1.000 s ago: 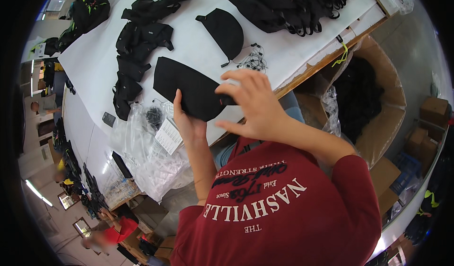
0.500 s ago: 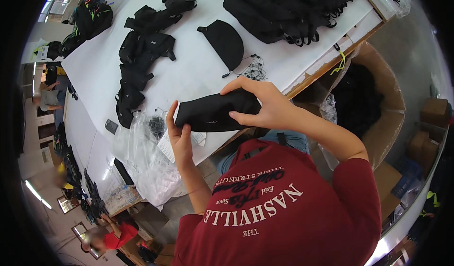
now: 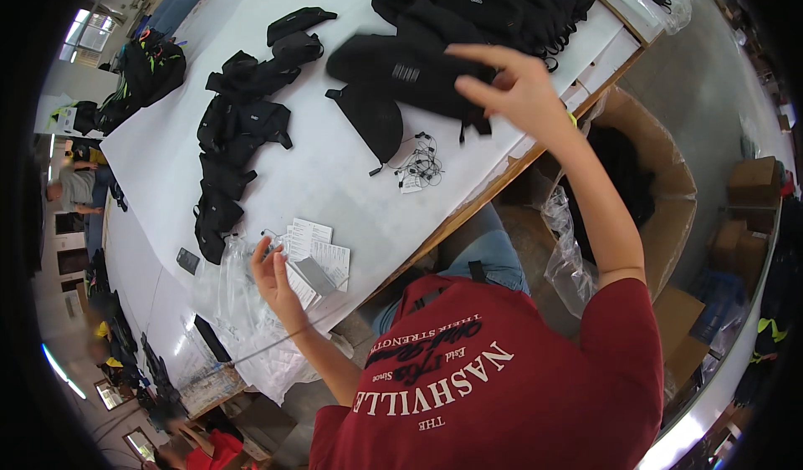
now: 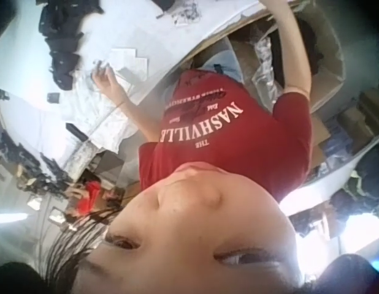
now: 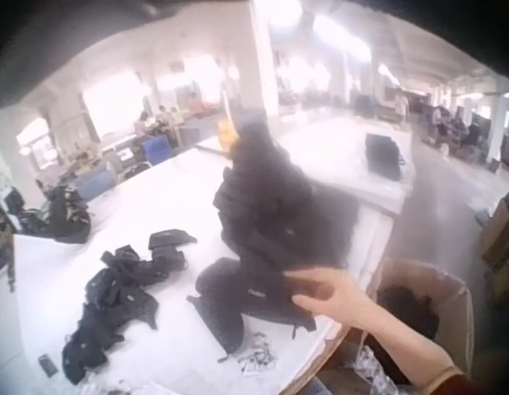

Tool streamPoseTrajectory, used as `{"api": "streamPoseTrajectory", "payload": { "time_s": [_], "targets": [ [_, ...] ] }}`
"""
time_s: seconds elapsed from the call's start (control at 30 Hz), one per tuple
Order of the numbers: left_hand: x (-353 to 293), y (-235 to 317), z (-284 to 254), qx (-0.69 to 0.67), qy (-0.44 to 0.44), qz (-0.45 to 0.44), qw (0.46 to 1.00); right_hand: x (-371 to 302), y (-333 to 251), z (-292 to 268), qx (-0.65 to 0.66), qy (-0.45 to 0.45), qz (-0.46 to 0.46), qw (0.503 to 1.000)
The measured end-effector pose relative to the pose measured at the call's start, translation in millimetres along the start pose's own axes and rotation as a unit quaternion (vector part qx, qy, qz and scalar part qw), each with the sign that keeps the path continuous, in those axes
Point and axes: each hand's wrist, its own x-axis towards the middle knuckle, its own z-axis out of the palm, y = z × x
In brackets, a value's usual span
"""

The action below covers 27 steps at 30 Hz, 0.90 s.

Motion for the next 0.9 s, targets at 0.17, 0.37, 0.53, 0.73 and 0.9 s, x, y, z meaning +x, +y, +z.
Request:
{"api": "streamPoseTrajectory", "payload": {
  "time_s": [0.17, 0.37, 0.53, 0.73, 0.9],
  "targets": [
    [-15.5, -37.0, -55.2, 0.379, 0.147, -0.002, 0.914, 70.6, 37.7, -40.6, -0.353, 0.302, -0.135, 0.875],
    [-32.2, -71.5, -62.0, 0.364, 0.080, -0.191, 0.908, 102.4, 103.5, -28.6, -0.434, 0.114, -0.026, 0.893],
    [-37.7, -72.4, -55.5, 0.292, 0.133, -0.198, 0.926, 81.9, 74.2, -20.2, -0.384, 0.248, -0.124, 0.881],
    [-46.0, -73.9, -70.8, 0.194, 0.077, -0.256, 0.944, 4.0, 54.6, 51.0, -0.185, 0.053, -0.070, 0.979],
    [-53.3, -83.5, -68.3, 0.353, 0.149, -0.135, 0.914, -38.2, 107.1, 98.2, -0.230, -0.072, 0.047, 0.969]
  ]
}}
